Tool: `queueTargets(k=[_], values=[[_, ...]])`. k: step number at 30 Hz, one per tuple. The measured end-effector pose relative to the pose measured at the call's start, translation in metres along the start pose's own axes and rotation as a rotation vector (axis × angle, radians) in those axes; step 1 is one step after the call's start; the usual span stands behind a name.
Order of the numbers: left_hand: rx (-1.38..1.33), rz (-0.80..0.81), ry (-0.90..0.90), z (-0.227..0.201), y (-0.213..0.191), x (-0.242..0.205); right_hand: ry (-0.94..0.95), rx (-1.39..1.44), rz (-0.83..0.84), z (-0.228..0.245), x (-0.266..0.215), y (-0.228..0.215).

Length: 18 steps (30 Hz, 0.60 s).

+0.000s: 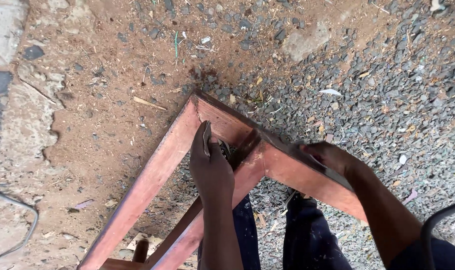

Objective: Sanding the surfaces and edges of a wooden frame using sandpaper to prepare it for finishing.

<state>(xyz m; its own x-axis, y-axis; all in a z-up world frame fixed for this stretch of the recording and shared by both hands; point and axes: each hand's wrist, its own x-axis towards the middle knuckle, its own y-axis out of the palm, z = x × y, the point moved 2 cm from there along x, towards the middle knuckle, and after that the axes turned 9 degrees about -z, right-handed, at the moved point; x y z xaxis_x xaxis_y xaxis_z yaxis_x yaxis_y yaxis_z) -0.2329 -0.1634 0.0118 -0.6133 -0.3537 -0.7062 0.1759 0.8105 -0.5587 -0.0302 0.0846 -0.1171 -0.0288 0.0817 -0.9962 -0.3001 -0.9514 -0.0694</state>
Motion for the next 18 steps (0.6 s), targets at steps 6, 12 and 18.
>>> queueTargets(k=[6,12,18], values=[[0.029,-0.082,0.274,0.004,0.012,-0.013,-0.406,0.001,0.249,0.185,-0.054,0.168],[-0.441,-0.154,0.301,0.014,0.023,-0.011,-0.221,-0.383,0.025,0.062,-0.05,0.049],[-0.159,0.249,0.43,-0.013,0.036,-0.042,0.044,0.085,-0.149,-0.095,-0.012,-0.062]])
